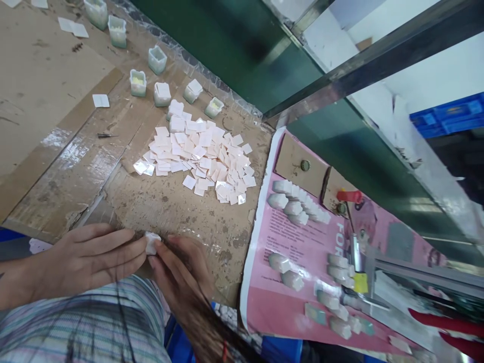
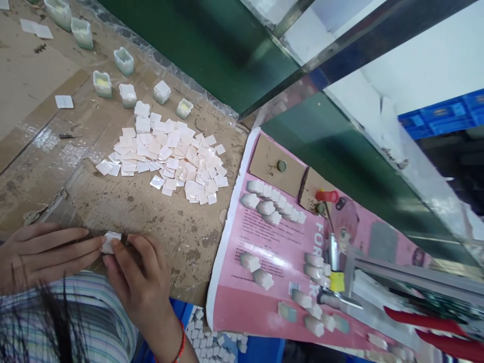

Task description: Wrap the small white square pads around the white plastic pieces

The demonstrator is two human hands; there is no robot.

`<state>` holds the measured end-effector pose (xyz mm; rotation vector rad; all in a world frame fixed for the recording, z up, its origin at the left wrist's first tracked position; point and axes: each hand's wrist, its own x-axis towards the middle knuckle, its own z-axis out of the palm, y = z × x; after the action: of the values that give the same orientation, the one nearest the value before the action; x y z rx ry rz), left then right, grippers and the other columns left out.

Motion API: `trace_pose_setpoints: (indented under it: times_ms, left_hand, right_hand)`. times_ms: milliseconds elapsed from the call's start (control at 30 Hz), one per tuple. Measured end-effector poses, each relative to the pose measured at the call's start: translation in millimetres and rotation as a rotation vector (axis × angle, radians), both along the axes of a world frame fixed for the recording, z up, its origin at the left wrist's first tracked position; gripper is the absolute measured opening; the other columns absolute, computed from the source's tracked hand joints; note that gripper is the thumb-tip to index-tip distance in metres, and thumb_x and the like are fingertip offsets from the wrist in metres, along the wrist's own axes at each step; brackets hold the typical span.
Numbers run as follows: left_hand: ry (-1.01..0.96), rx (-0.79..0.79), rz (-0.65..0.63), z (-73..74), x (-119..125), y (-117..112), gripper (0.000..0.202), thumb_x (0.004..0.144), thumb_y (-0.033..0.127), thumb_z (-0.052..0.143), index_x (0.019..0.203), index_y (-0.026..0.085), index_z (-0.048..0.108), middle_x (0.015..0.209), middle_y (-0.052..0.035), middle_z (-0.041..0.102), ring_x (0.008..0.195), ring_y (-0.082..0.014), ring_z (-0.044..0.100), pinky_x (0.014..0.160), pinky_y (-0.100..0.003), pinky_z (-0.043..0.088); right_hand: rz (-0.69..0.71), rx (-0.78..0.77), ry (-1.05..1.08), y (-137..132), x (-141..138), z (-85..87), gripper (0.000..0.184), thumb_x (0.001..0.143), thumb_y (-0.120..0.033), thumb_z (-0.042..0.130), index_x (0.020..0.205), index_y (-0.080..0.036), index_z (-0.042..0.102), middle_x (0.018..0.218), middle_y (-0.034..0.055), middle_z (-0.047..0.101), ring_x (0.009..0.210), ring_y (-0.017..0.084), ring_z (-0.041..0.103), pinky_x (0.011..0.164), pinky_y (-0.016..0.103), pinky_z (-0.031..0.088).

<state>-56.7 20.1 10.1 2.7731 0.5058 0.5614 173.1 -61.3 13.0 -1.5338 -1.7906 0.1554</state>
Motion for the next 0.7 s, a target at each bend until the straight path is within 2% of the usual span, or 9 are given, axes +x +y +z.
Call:
trace_pose_setpoints:
  times_ms: [100, 233, 333, 500, 633, 700]
  left_hand:
    - [-0.055, 0.003, -0.033, 1.2, 3.4, 5.9, 0.041, 0.119, 0.025, 0.035, 0.133, 0.029, 0.073, 0.139, 0.0112, 0.072, 0.163, -0.0021, 0.015, 0.136, -0.022, 0.005]
    - [-0.076, -0.033, -0.035, 0.9, 5.4, 7.7, 0.039, 0.118, 0.027, 0.038, 0.132, 0.029, 0.074, 0.137, 0.0087, 0.074, 0.162, -0.0014, 0.019, 0.136, -0.02, 0.009]
    - [-0.088, -0.026, -0.034, 0.0, 5.8, 7.1, 0.04, 0.119, 0.027, 0.036, 0.128, 0.029, 0.075, 0.136, 0.0096, 0.074, 0.164, -0.0022, 0.016, 0.136, -0.021, 0.009]
    - [-0.099, 0.008, -0.027, -0.6, 6.2, 6.2, 0.04, 0.118, 0.024, 0.035, 0.13, 0.029, 0.073, 0.142, 0.0108, 0.07, 0.164, -0.0039, 0.014, 0.137, -0.023, 0.008]
    - [-0.123, 0.025, -0.007, -5.2, 6.5, 2.2, 0.038, 0.117, 0.022, 0.038, 0.134, 0.029, 0.071, 0.141, 0.0104, 0.071, 0.163, -0.0033, 0.02, 0.137, -0.023, 0.01]
    - [-0.151, 0.025, 0.026, -8.9, 6.4, -1.4, 0.037, 0.114, 0.019, 0.043, 0.136, 0.032, 0.071, 0.135, 0.0109, 0.075, 0.159, -0.0016, 0.029, 0.136, -0.021, 0.013]
  right_hand:
    - [-0.004, 0.012, -0.017, -0.6, 0.1, -2.1, 0.02, 0.105, -0.024, 0.062, 0.118, -0.021, 0.076, 0.099, 0.0069, 0.076, 0.092, 0.021, 0.07, 0.08, 0.029, 0.067]
    - [0.004, -0.015, -0.095, 1.3, -0.2, 5.7, 0.02, 0.105, -0.022, 0.06, 0.114, -0.019, 0.078, 0.091, 0.0068, 0.075, 0.085, 0.021, 0.069, 0.07, 0.031, 0.065]
    - [0.011, -0.035, -0.146, 1.0, 0.8, 12.7, 0.022, 0.106, -0.023, 0.057, 0.114, -0.018, 0.077, 0.086, 0.006, 0.076, 0.079, 0.021, 0.071, 0.064, 0.031, 0.064]
    - [0.148, -0.003, -0.244, -5.4, 3.3, 12.5, 0.019, 0.102, -0.014, 0.063, 0.116, -0.009, 0.075, 0.079, 0.0037, 0.078, 0.069, 0.02, 0.073, 0.063, 0.033, 0.066]
    - [0.048, 0.01, -0.15, -4.4, -0.9, 7.7, 0.019, 0.105, -0.021, 0.061, 0.115, -0.017, 0.076, 0.088, 0.0051, 0.079, 0.079, 0.021, 0.075, 0.066, 0.032, 0.066]
    - [-0.001, -0.007, -0.11, -2.1, -3.0, 7.0, 0.021, 0.106, -0.024, 0.058, 0.117, -0.02, 0.077, 0.092, 0.0062, 0.078, 0.082, 0.021, 0.075, 0.065, 0.031, 0.066]
